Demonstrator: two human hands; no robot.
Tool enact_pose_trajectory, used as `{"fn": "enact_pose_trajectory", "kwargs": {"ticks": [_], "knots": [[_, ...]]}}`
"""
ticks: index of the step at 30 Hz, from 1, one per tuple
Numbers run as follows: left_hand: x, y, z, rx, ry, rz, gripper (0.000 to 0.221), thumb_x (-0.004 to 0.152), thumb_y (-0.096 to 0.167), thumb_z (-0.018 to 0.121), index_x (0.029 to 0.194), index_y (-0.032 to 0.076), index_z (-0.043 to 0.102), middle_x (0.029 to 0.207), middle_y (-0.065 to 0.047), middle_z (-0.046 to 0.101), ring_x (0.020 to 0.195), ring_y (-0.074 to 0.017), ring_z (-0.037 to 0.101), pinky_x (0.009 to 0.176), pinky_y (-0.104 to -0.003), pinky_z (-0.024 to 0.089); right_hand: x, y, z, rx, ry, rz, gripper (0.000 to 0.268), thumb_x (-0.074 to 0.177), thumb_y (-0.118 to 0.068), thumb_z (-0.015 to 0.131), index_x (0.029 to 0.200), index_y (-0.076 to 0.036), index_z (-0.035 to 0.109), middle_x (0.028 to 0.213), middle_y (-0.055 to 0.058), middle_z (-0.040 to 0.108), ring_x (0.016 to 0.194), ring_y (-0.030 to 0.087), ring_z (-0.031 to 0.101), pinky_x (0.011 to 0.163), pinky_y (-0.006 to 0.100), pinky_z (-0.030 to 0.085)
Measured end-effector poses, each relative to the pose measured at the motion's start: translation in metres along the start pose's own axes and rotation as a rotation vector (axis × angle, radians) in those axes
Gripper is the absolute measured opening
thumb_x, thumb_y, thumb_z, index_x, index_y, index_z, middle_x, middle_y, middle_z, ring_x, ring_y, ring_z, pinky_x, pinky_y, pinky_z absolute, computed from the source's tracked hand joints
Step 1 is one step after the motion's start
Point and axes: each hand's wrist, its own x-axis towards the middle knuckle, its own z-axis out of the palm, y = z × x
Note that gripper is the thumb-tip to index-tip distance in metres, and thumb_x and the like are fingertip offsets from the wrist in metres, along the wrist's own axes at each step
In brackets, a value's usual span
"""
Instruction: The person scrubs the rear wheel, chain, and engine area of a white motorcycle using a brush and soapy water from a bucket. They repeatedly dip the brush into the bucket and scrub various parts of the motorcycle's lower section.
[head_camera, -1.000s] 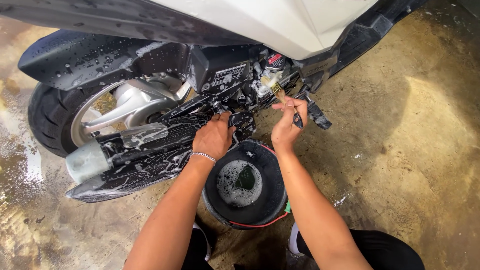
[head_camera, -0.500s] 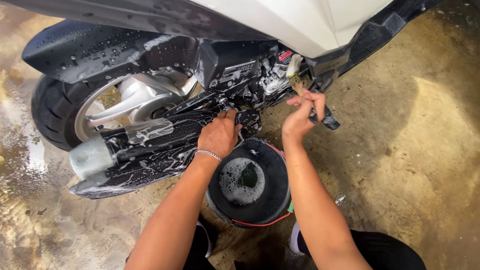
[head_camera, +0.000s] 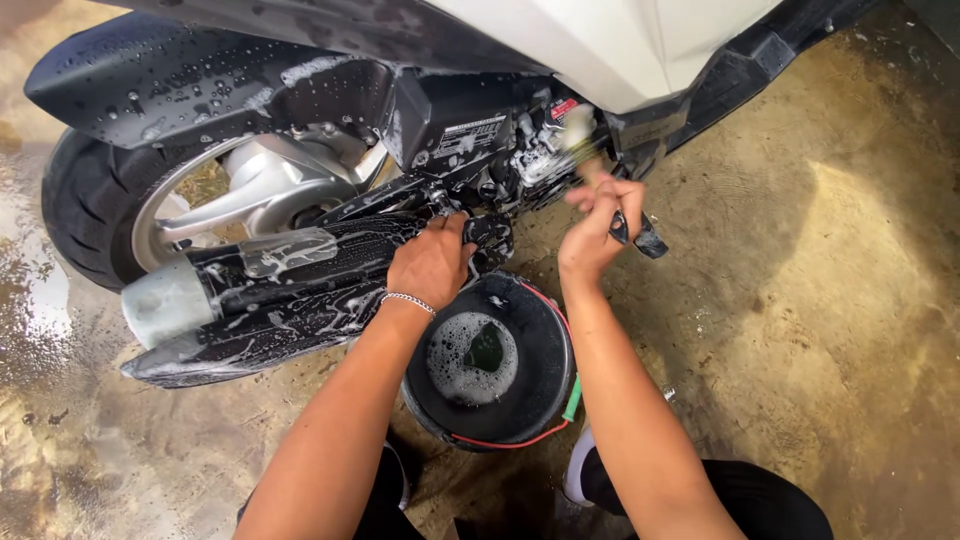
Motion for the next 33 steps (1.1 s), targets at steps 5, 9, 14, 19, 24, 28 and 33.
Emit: {"fn": "enact_pose_trajectory", "kwargs": {"ticks": [5, 9, 14, 19, 24, 28, 33], "knots": [[-0.003, 0.003, 0.001, -0.007, -0.001, 0.012, 0.052, 0.101, 0.029, 0.057, 0.147, 0.008, 0.048, 0.128, -0.020, 0.062, 0.106, -0.0430, 0.070, 0.088, -0.058, 0.058, -0.017, -0.010, 0.000, -0.043, -0.041, -0.025, 0.017, 0.096, -0.016, 0.051, 0.093, -0.009, 0.067, 0.061, 0.009, 0.069, 0.065, 0.014, 0.049, 0.069, 0.025, 0.041], [-0.004, 0.000, 0.000, -0.005, 0.017, 0.021, 0.052, 0.101, 0.028, 0.057, 0.147, 0.007, 0.048, 0.127, -0.020, 0.063, 0.106, -0.0416, 0.070, 0.087, -0.057, 0.059, -0.042, 0.009, 0.006, -0.155, -0.191, -0.065, 0.017, 0.100, -0.005, 0.051, 0.090, -0.005, 0.065, 0.066, 0.014, 0.071, 0.081, 0.030, 0.070, 0.081, 0.039, 0.052], [0.001, -0.005, 0.003, -0.012, 0.017, 0.027, 0.051, 0.100, 0.029, 0.057, 0.145, 0.007, 0.049, 0.125, -0.020, 0.063, 0.104, -0.0429, 0.070, 0.087, -0.058, 0.058, -0.046, 0.013, -0.004, -0.204, -0.161, -0.193, 0.012, 0.099, -0.016, 0.060, 0.099, -0.010, 0.070, 0.076, 0.009, 0.075, 0.074, 0.026, 0.066, 0.075, 0.036, 0.050], [0.002, -0.006, 0.008, -0.006, 0.027, 0.034, 0.051, 0.100, 0.029, 0.057, 0.145, 0.007, 0.049, 0.124, -0.019, 0.064, 0.103, -0.0425, 0.071, 0.087, -0.058, 0.059, -0.036, 0.055, -0.018, -0.329, -0.310, -0.335, 0.009, 0.099, -0.012, 0.065, 0.093, -0.006, 0.069, 0.073, 0.008, 0.073, 0.076, 0.034, 0.068, 0.077, 0.043, 0.053], [-0.002, -0.002, 0.000, -0.028, 0.001, 0.020, 0.052, 0.101, 0.027, 0.056, 0.147, 0.006, 0.047, 0.126, -0.021, 0.063, 0.105, -0.0427, 0.070, 0.088, -0.057, 0.058, -0.018, 0.075, -0.026, -0.288, -0.312, -0.503, 0.011, 0.100, -0.014, 0.064, 0.097, -0.007, 0.072, 0.074, 0.010, 0.068, 0.072, 0.035, 0.065, 0.072, 0.043, 0.052], [-0.003, 0.001, -0.003, -0.033, -0.002, 0.020, 0.052, 0.101, 0.026, 0.055, 0.148, 0.005, 0.047, 0.126, -0.021, 0.063, 0.107, -0.0420, 0.070, 0.089, -0.057, 0.058, 0.001, 0.053, -0.034, -0.401, -0.446, -0.614, 0.004, 0.092, -0.011, 0.070, 0.089, -0.008, 0.069, 0.068, 0.011, 0.066, 0.070, 0.033, 0.065, 0.070, 0.042, 0.051], [-0.004, 0.000, -0.002, -0.027, 0.001, 0.023, 0.052, 0.101, 0.027, 0.056, 0.147, 0.005, 0.047, 0.124, -0.021, 0.064, 0.108, -0.0422, 0.070, 0.090, -0.057, 0.058, 0.005, 0.064, -0.053, -0.550, -0.621, -0.825, 0.008, 0.090, -0.012, 0.070, 0.097, -0.011, 0.073, 0.075, 0.008, 0.073, 0.071, 0.027, 0.068, 0.066, 0.040, 0.050]]}}
